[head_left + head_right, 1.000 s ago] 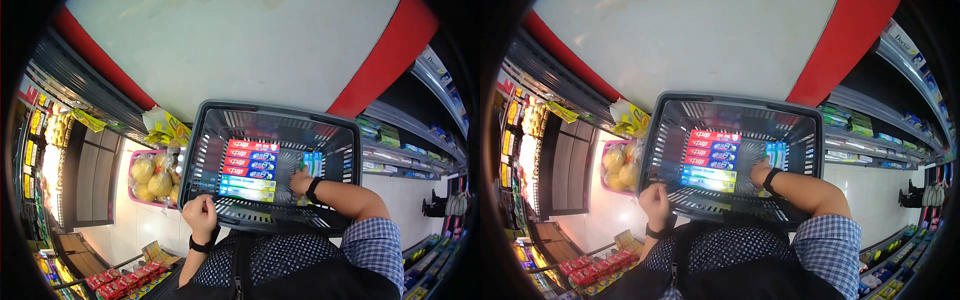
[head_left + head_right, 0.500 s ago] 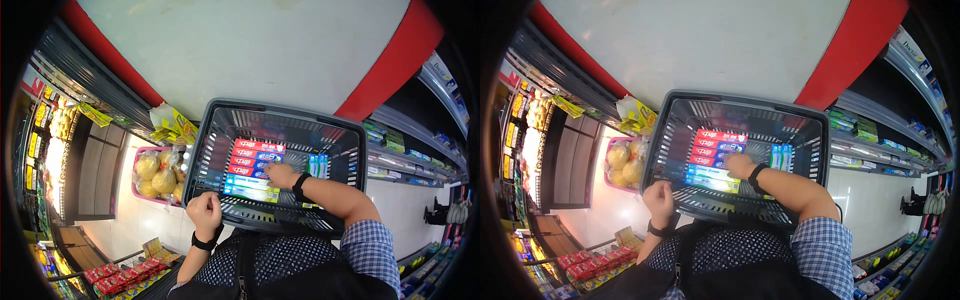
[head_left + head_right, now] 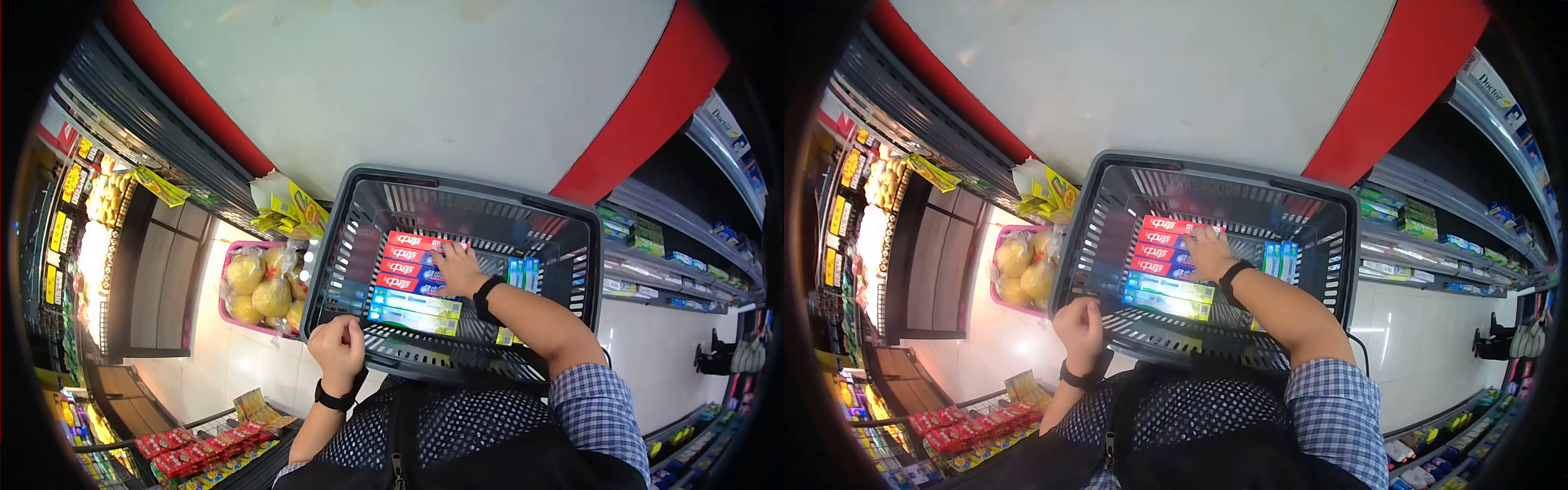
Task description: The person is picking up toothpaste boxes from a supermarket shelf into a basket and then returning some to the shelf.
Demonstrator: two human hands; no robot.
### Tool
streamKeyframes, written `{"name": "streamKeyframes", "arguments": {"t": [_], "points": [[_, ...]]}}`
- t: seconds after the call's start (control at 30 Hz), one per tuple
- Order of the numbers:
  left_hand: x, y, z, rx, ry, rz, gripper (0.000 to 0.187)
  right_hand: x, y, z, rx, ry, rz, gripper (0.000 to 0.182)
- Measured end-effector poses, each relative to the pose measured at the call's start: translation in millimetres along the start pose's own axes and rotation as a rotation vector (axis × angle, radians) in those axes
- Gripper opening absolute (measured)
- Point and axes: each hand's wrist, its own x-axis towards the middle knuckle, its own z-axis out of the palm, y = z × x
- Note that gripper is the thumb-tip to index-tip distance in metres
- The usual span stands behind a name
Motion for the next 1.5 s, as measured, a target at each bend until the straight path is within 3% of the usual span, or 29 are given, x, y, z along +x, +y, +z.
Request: {"name": "streamKeyframes", "arguments": {"t": [0.07, 0.27, 0.73, 1.17, 1.23, 1.33, 1.37, 1.43, 1.5], "points": [[0.7, 1.5, -0.7, 0.014, -0.002, -0.001, 0.005, 10.1, 8.1, 1.9, -0.030, -0.106, 0.047, 0.109], [0.6, 0.2, -0.1, -0.016, -0.001, -0.004, 0.005, 14.6, -5.4, -6.8, -0.069, -0.223, 0.060, 0.114], [-1.3, -0.6, -2.1, -0.005, -0.008, -0.027, 0.005, 7.9, -19.7, -11.3, -0.128, -0.297, 0.162, 0.111], [1.7, -2.1, -1.4, -0.003, 0.009, 0.001, 0.005, -32.8, 7.3, -22.4, -0.175, -0.418, 0.262, 0.113], [3.1, -1.4, -1.1, -0.004, 0.015, 0.020, 0.004, -41.5, 2.3, -16.2, -0.208, -0.310, 0.254, 0.104], [4.4, -3.2, -0.6, -0.016, 0.005, 0.020, 0.004, -39.6, -11.1, 1.5, -0.089, -0.113, -0.170, 0.077], [4.8, -3.0, -0.6, -0.016, 0.003, 0.019, 0.004, -40.0, -20.6, 5.2, -0.087, -0.115, -0.170, 0.077], [4.6, -2.0, -1.0, -0.015, -0.003, 0.023, 0.004, -40.2, -47.0, 3.2, 0.121, -0.311, -0.268, 0.077], [4.6, -2.1, -0.8, -0.014, -0.006, 0.022, 0.004, -42.6, -65.5, 8.7, 0.023, -0.257, -0.248, 0.080]]}}
